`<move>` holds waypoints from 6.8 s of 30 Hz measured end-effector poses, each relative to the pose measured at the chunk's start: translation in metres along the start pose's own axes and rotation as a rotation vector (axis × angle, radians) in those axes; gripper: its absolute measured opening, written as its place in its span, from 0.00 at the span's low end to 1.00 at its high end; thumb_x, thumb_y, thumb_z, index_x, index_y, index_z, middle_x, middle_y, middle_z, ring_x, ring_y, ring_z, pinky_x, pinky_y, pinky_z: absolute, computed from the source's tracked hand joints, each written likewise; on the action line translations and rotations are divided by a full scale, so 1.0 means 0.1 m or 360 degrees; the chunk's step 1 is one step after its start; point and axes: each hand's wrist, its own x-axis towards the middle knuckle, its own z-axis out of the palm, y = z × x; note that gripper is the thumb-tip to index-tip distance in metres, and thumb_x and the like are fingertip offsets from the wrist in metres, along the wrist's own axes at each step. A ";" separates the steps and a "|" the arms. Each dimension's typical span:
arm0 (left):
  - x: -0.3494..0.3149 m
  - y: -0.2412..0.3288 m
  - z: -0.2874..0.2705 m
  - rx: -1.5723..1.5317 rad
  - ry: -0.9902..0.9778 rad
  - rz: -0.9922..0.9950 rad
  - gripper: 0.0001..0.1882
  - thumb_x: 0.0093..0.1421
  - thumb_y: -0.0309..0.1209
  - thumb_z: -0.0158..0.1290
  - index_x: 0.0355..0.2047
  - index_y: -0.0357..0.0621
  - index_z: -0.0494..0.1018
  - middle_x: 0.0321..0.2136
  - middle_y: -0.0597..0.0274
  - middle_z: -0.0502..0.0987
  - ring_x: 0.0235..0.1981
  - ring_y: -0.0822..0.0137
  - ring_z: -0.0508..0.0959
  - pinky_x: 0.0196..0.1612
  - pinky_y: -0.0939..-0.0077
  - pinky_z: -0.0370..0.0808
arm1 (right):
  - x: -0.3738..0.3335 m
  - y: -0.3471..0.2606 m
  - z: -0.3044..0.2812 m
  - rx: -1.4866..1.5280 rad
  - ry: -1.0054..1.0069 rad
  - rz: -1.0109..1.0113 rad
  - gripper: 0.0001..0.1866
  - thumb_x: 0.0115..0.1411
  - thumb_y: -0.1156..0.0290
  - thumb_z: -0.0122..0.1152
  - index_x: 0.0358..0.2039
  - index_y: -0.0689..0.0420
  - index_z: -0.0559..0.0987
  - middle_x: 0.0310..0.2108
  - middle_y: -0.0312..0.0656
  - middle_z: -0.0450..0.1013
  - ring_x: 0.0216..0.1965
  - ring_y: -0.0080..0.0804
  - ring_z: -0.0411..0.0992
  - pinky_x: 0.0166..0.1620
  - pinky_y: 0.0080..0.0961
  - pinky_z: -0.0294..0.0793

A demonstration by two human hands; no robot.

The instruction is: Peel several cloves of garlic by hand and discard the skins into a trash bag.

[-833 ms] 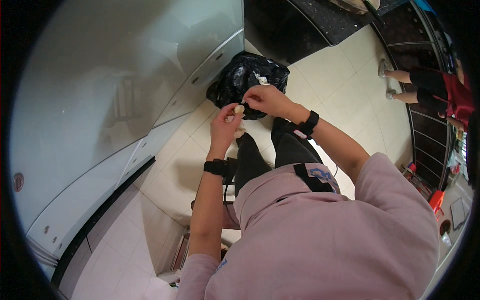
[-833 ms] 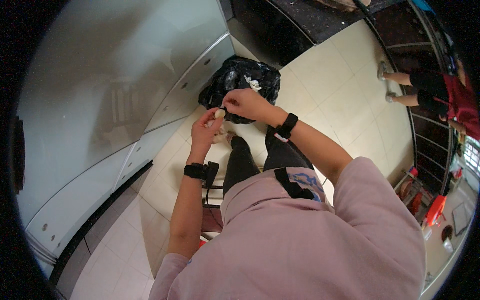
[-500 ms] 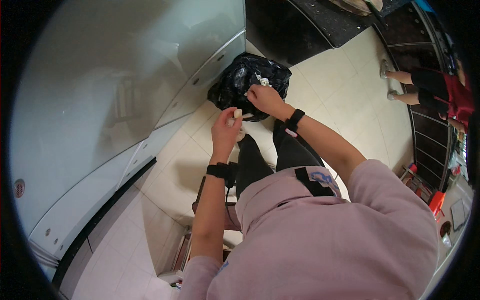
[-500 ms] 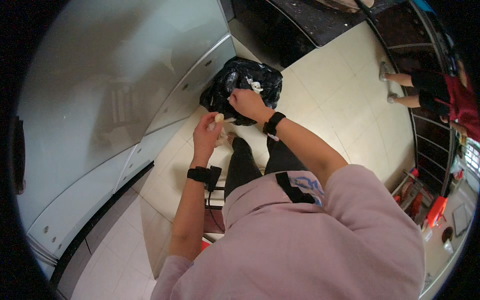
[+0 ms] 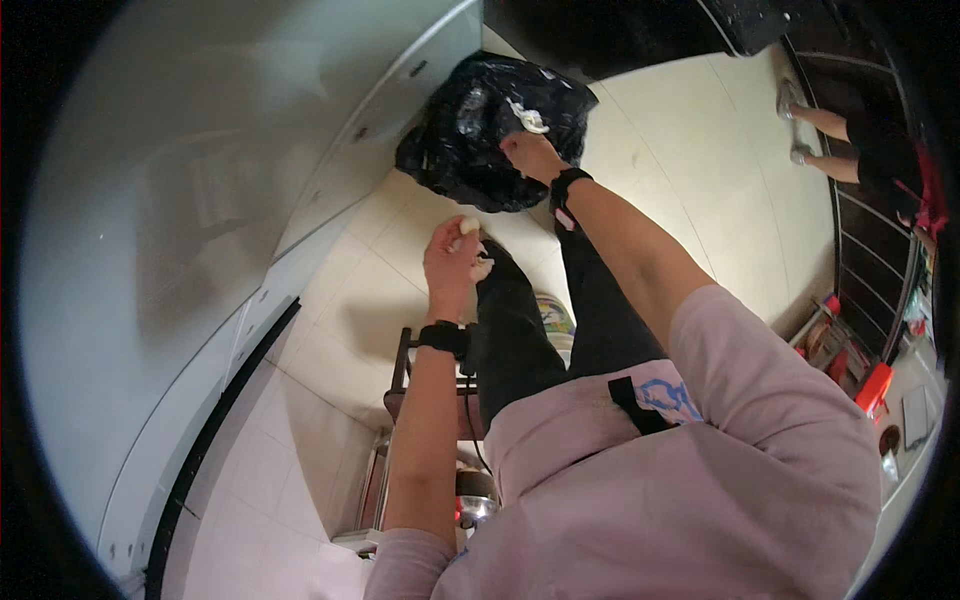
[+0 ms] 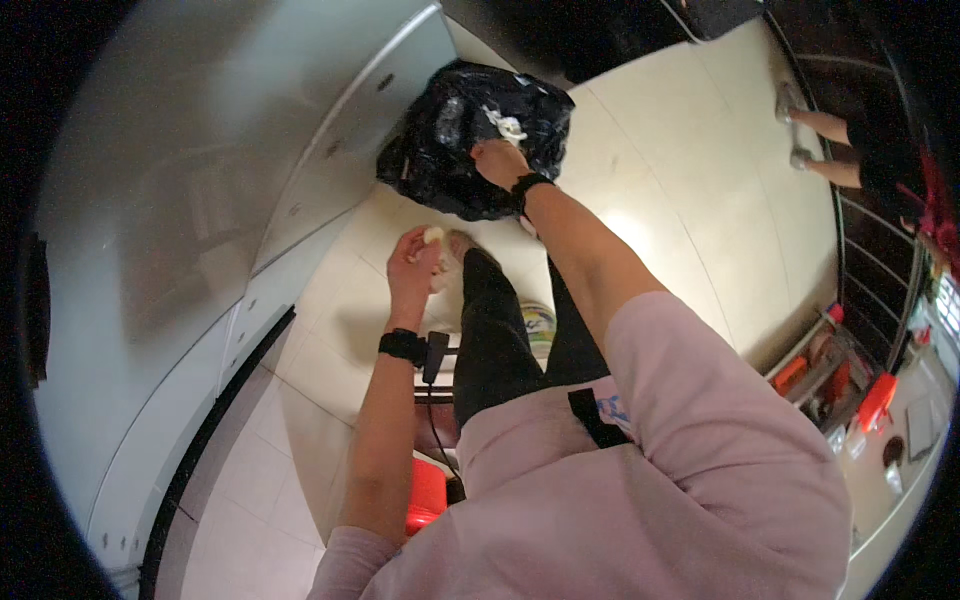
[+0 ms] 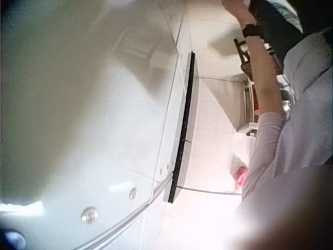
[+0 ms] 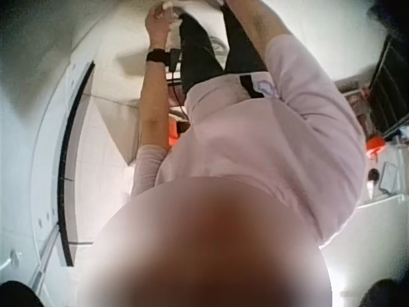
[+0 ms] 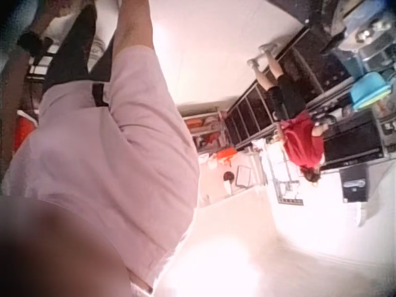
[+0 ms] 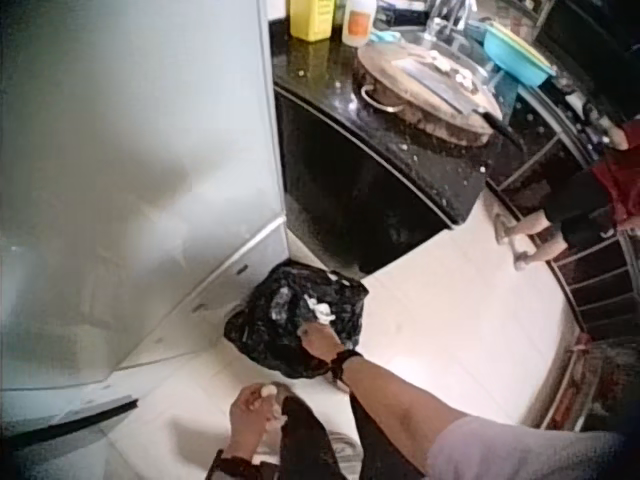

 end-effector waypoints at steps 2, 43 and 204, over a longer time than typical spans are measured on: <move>0.04 -0.04 0.00 -0.0066 -0.0022 0.0040 0.15 0.56 0.28 0.54 0.44 0.41 0.70 0.31 0.65 0.74 0.28 0.77 0.73 0.28 0.85 0.70 | -0.11 0.00 0.09 0.0073 -0.0001 0.0002 0.12 0.52 0.70 0.49 0.36 0.56 0.77 0.34 0.50 0.75 0.36 0.44 0.74 0.39 0.35 0.73; 0.08 0.46 0.32 0.0755 0.0086 0.0599 0.17 0.56 0.30 0.54 0.46 0.42 0.73 0.36 0.60 0.78 0.35 0.74 0.75 0.40 0.80 0.70 | -1.02 -1.12 -0.74 0.1507 -0.0265 0.0097 0.09 0.56 0.70 0.59 0.34 0.62 0.76 0.28 0.37 0.74 0.29 0.19 0.71 0.34 0.16 0.73; -0.33 1.39 0.08 -0.0363 0.0172 0.0483 0.12 0.59 0.39 0.52 0.32 0.43 0.69 0.27 0.69 0.69 0.30 0.78 0.68 0.34 0.82 0.67 | -1.04 -1.83 -1.32 0.1543 -0.0619 -0.0142 0.15 0.61 0.60 0.47 0.39 0.59 0.67 0.28 0.37 0.67 0.27 0.24 0.69 0.30 0.22 0.73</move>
